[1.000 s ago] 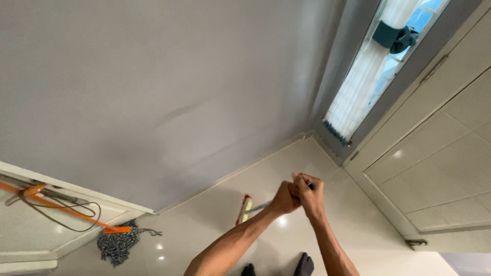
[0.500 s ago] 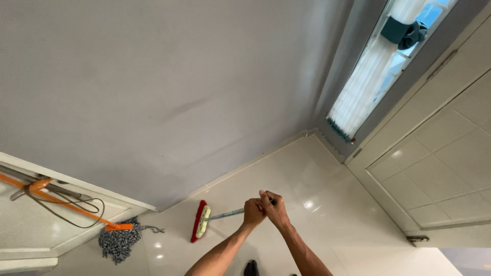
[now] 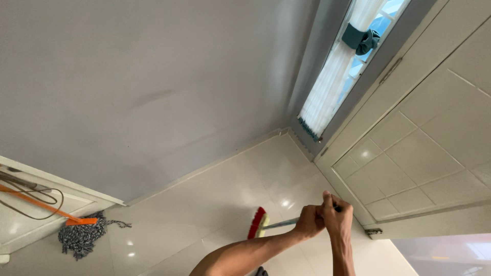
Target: The person sweeps a tiled floor using a broom with a blue handle and red bristles. They move the broom back and forth across the floor, covering the area near a doorway and a window with white curtains. A mop is visible leaning against the wall in the background.
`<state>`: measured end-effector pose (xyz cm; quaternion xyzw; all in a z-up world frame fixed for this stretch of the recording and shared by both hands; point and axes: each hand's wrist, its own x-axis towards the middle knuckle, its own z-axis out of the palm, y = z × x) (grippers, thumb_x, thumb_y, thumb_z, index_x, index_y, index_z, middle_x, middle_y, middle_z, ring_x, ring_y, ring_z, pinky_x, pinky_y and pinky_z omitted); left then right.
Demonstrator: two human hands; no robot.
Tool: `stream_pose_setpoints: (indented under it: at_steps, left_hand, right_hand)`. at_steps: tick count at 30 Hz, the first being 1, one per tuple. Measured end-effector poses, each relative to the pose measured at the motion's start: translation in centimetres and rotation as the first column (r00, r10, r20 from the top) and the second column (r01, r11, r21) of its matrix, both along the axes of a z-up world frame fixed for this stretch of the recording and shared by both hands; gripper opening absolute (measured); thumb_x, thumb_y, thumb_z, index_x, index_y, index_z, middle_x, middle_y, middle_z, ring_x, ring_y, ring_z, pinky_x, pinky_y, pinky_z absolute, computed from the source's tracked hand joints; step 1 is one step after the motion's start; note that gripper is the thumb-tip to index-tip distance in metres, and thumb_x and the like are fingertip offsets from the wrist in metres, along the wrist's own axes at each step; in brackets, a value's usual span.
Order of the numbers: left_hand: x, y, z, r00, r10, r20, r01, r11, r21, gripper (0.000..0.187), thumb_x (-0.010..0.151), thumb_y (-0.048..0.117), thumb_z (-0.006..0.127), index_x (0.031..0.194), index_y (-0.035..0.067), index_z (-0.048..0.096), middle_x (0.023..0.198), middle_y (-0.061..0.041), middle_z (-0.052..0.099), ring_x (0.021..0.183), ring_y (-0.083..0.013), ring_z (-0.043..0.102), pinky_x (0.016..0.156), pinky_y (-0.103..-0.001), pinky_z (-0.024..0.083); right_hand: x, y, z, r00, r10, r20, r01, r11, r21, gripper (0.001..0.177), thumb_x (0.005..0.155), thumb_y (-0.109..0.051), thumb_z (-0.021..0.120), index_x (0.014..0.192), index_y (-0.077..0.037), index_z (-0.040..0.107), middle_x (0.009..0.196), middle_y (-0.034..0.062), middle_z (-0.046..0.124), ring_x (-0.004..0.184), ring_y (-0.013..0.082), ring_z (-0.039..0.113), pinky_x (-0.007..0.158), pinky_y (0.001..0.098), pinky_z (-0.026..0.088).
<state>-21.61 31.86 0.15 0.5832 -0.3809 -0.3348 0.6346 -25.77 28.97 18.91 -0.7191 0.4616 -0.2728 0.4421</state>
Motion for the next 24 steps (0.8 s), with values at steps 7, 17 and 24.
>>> stream_pose_setpoints:
  at_steps: [7, 17, 24]
  left_hand:
    - [-0.1, -1.5, 0.3, 0.88, -0.282, 0.381, 0.205, 0.951, 0.231, 0.018, 0.102, 0.016, 0.06, 0.092, 0.001, 0.06, 0.079, -0.014, 0.068, 0.069, -0.0208, 0.062, 0.061, -0.035, 0.051]
    - [9.1, 9.0, 4.6, 0.98, -0.19, 0.061, 0.186, 0.98, 0.076, 0.01, 0.092, 0.007, 0.065, 0.088, 0.0, 0.058, 0.08, -0.008, 0.062, 0.072, -0.0207, 0.059, 0.06, -0.039, 0.051]
    - [18.6, 21.5, -0.7, 0.727, -0.263, -0.634, -0.01, 0.919, -0.393, 0.027, 0.094, -0.008, 0.067, 0.073, 0.003, 0.055, 0.081, 0.001, 0.059, 0.074, -0.011, 0.053, 0.062, -0.031, 0.044]
  right_hand:
    - [-1.0, 1.3, 2.0, 0.992, 0.068, -0.108, -0.075, 0.996, -0.058, 0.046, 0.098, -0.027, 0.064, 0.062, 0.001, 0.063, 0.047, 0.0042, 0.048, 0.045, 0.0147, 0.037, 0.044, 0.036, 0.031]
    - [7.0, 10.4, 4.7, 0.978, 0.189, 0.092, -0.196, 0.978, 0.069, 0.053, 0.096, -0.034, 0.068, 0.059, 0.0, 0.049, 0.053, -0.0001, 0.037, 0.053, 0.0114, 0.03, 0.048, 0.0334, 0.025]
    - [15.1, 20.0, 0.9, 0.909, 0.289, 0.3, -0.353, 0.917, 0.186, 0.051, 0.094, -0.031, 0.069, 0.06, -0.005, 0.043, 0.059, -0.003, 0.033, 0.058, 0.0097, 0.029, 0.051, 0.0316, 0.025]
